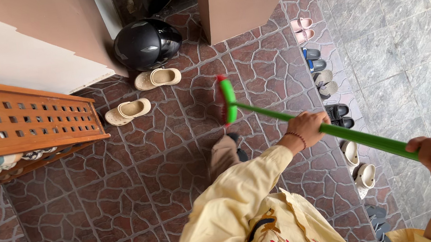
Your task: The person sweeps the tiled floor using a broom, gathering debris near a shoe rack and under objects.
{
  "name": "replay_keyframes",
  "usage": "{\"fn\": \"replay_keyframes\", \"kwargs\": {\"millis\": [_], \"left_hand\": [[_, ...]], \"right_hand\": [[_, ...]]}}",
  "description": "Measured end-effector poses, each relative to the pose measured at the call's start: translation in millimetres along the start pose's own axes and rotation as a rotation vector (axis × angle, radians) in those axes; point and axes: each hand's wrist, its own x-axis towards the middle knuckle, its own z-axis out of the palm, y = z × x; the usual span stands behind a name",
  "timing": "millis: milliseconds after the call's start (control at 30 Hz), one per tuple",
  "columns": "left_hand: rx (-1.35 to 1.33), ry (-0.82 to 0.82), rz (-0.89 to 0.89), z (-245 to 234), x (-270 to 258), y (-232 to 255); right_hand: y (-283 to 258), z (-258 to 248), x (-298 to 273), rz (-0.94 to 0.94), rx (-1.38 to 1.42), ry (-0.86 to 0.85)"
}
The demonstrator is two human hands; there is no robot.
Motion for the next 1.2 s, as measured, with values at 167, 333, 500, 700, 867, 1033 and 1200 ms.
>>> {"fn": "replay_keyframes", "kwargs": {"millis": [167,333,500,700,867,1033,1200], "left_hand": [[-0.092,0.075,-0.119,-16,-59,-51],[-0.022,0.129,-0.415,-24,-123,-178],[-0.023,0.162,-0.507,-44,-161,-255],[-0.226,0.177,-0.309,-27,-84,-228],[-0.266,0.097,-0.136,1,23,-140],[-0.266,-0.076,-0.131,8,105,-66],[-0.231,-0.041,-0.064,-12,135,-23]], "right_hand": [[77,-2,-9,0.005,0.031,0.056],[170,101,39,0.286,0.253,-0.129],[185,175,79,0.5,-0.089,-0.32],[164,123,93,0.58,-0.288,-0.112],[86,50,103,0.342,-0.227,0.08],[37,17,127,0.053,-0.128,0.029],[27,-51,152,-0.09,-0.083,-0.003]]}}
